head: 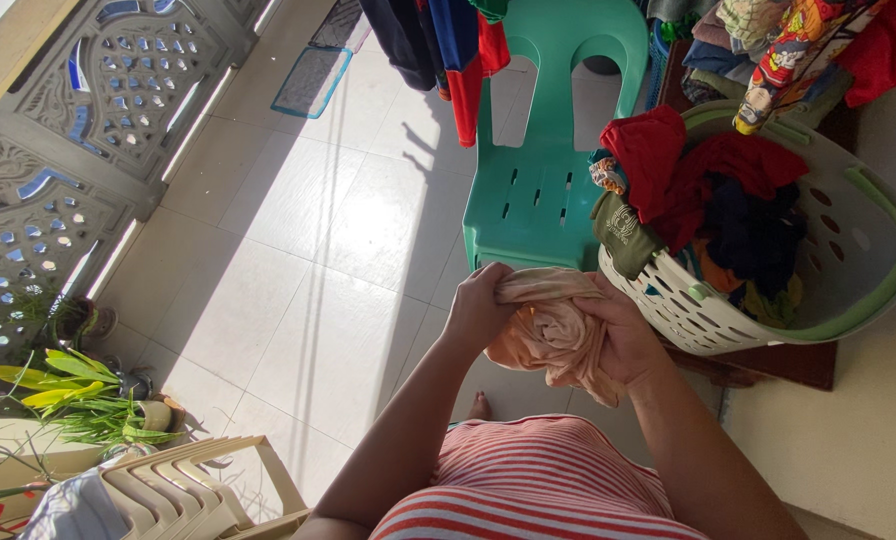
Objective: The person takes various pieces of clothing from a laundry basket, unfolds them, and hangs them on a rotary clothesline using clothespins. The items include shirts and shorts of different colors.
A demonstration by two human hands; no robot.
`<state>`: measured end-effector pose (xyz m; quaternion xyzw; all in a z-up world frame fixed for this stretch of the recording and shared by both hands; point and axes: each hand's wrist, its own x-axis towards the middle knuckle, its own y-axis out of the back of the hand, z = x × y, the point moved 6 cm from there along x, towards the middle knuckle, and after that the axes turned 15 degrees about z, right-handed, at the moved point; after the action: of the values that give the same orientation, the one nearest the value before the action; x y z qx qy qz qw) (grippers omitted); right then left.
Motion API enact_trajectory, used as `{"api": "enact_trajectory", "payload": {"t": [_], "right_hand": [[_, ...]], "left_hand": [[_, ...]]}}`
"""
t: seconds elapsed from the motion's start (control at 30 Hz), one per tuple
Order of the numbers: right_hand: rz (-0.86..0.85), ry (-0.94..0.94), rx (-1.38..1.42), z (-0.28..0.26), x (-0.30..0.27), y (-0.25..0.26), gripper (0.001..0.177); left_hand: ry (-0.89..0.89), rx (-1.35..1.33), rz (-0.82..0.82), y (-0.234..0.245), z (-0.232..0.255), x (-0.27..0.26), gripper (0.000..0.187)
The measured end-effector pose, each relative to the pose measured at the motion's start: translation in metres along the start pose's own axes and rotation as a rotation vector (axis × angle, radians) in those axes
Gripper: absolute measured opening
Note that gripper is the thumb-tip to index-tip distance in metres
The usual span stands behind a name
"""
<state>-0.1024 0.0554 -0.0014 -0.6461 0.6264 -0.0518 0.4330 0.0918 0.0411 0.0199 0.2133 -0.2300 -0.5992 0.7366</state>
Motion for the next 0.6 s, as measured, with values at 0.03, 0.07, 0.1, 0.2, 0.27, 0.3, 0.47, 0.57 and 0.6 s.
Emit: {"api": "enact_trajectory", "payload": {"t": [0.03, 0.07, 0.1, 0.2, 0.27, 0.3, 0.47, 0.57, 0.6], "right_hand": [[-0.062, -0.039, 0.087, 0.001, -0.003, -0.004, 0.023], [-0.123, -0.078, 0.173, 0.001, -0.005, -0.008, 0.027], [-0.113, -0.058, 0.135, -0.001, -0.003, -0.007, 0.025], [0.005, 0.039, -0.166, 0.0, 0.008, 0.0, 0.028], [0.199, 0.153, -0.607, 0.002, 0.02, 0.016, 0.041], [0.194, 0.352, -0.708, -0.002, 0.021, 0.016, 0.038], [0.189, 0.693, -0.511, 0.004, 0.014, 0.024, 0.024], [0.261, 0.736, -0.803, 0.005, 0.007, 0.02, 0.031], [0.232, 0.848, -0.91, 0.001, 0.002, 0.012, 0.029]], "left_hand": [[-0.055, 0.017, 0.04, 0.004, 0.001, 0.001, 0.038], [0.106, -0.196, -0.127, -0.004, -0.007, -0.002, 0.039], [0.267, -0.409, -0.291, -0.013, -0.012, -0.008, 0.04], [0.587, -1.204, -0.642, -0.024, -0.006, -0.024, 0.046], [0.706, -1.6, -0.797, -0.024, -0.003, -0.031, 0.049], [0.753, -1.707, -0.863, -0.025, -0.003, -0.035, 0.051], [0.738, -1.796, -0.884, -0.029, -0.014, -0.03, 0.061], [0.774, -1.746, -0.803, -0.035, -0.023, -0.026, 0.061], [0.775, -1.754, -0.803, -0.035, -0.024, -0.025, 0.06]]}}
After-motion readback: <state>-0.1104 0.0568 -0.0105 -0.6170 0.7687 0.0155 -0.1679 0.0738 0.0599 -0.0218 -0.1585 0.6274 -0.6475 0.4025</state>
